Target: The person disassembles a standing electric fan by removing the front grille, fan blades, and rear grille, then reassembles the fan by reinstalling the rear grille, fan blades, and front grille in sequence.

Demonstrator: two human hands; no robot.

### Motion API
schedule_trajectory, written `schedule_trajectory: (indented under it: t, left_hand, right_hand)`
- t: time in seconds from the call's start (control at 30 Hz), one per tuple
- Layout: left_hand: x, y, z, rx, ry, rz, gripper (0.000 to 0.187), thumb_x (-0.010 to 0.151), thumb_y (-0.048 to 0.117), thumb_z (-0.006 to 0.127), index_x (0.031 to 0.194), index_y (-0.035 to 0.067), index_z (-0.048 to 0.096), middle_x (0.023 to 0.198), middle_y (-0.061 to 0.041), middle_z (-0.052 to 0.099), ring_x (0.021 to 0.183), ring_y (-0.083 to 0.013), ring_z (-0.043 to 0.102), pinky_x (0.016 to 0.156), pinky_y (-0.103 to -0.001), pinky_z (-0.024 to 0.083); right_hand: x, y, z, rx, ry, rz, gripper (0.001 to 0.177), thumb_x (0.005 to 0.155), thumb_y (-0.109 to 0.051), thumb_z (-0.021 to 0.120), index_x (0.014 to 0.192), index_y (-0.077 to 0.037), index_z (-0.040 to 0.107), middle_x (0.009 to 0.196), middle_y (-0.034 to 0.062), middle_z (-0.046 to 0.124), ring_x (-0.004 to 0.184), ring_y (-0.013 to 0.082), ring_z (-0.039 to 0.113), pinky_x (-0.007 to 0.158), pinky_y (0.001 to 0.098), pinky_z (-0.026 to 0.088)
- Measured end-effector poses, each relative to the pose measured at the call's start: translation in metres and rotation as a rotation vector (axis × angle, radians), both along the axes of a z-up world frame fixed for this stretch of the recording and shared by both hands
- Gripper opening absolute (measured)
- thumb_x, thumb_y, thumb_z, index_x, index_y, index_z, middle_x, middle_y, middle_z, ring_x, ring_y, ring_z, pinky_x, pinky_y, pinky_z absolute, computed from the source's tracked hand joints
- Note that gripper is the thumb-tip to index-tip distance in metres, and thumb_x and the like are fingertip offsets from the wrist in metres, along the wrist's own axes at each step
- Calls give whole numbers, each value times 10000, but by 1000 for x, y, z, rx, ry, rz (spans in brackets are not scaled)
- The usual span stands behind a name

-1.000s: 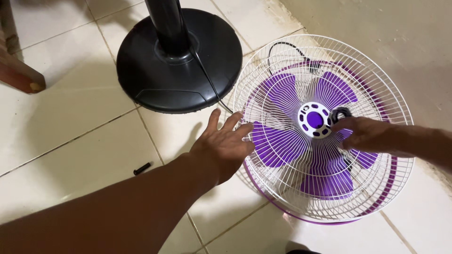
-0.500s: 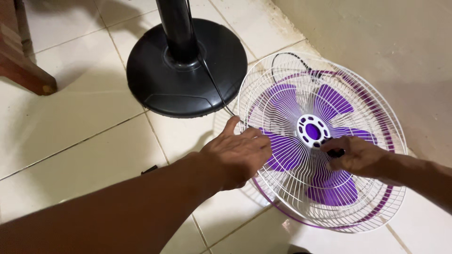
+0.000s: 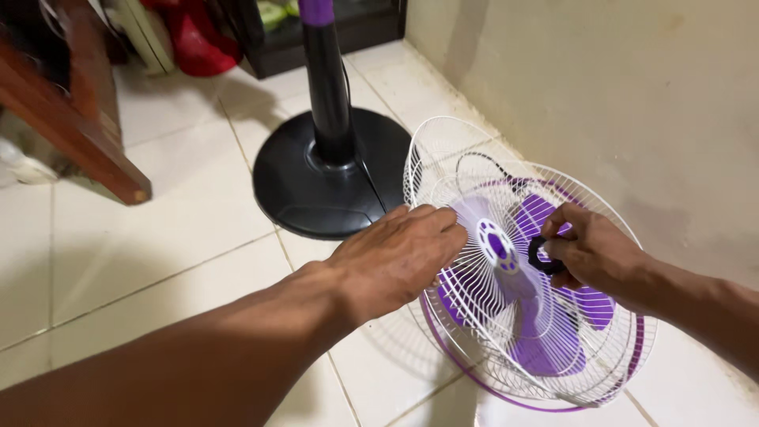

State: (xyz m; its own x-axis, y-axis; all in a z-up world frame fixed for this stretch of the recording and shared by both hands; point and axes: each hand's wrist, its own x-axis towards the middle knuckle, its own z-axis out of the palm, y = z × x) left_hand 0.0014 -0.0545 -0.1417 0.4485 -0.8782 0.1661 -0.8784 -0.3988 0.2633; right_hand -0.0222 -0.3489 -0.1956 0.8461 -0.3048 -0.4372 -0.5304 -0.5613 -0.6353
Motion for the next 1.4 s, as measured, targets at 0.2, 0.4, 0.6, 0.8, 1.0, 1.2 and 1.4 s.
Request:
schedule_trajectory:
  t: [0.2, 0.4, 0.6, 0.8, 1.0, 1.2, 1.4]
  left_hand:
    - [-31, 54, 37, -50, -69, 70, 95, 851, 17, 646, 901, 73, 589, 976, -72, 576, 990, -249, 580, 921, -407, 453]
    - [-70, 92, 78, -95, -195, 124, 163, 792, -10, 687, 881, 73, 579, 952, -69, 580, 955, -264, 583, 892, -426, 457]
    - [-102, 91, 102, -186, -261, 160, 204, 770, -7, 719, 893, 63, 572, 930, -90, 587, 944, -304, 602, 827, -449, 486]
    - [-110, 60, 85, -226, -170, 236, 201, 795, -2, 718, 897, 62, 556, 921, -79, 597, 950, -283, 621, 810, -433, 506]
    - [-80, 36, 45, -233, -44, 219, 188, 824, -34, 679, 930, 69, 563, 953, -83, 592, 967, -278, 619, 810, -431, 512]
    - [-30, 5, -5, -125, 123, 215, 193, 826, 42, 698, 972, 53, 573, 1019, -103, 583, 1028, -302, 583, 872, -450, 477]
    - [-7, -31, -42, 13, 197, 253, 311, 827, -20, 575, 1134, 25, 604, 1136, -137, 569, 1107, -308, 555, 987, -449, 435]
  right_hand:
    - [-21, 31, 45, -22, -25, -20, 169, 1075, -174, 549, 1170, -87, 659, 1056, 143, 718, 816, 218, 686, 752, 385, 585]
    - [-44, 75, 99, -9, -124, -20, 239, 1061, -180, 587, 1268, -115, 685, 1062, 134, 726, 836, 227, 701, 758, 372, 593]
    - [-73, 95, 143, 16, -193, 18, 282, 1033, -141, 608, 1305, -99, 669, 1048, 128, 714, 833, 217, 698, 752, 361, 608]
    - [-95, 73, 137, -35, -85, 43, 374, 1002, -175, 630, 1370, -106, 632, 1105, 150, 699, 937, 225, 663, 836, 390, 589]
    - [-72, 46, 95, -41, 78, 96, 516, 953, -243, 679, 1444, -142, 558, 1298, 137, 615, 1163, 283, 640, 1032, 468, 545]
    - [-22, 22, 47, -42, 195, 119, 518, 964, -261, 651, 1455, -149, 534, 1460, 131, 580, 1358, 296, 571, 1154, 501, 505]
    - [-1, 11, 32, -9, 319, 174, 572, 930, -297, 666, 1473, -193, 520, 1572, 44, 475, 1449, 257, 474, 1194, 490, 438]
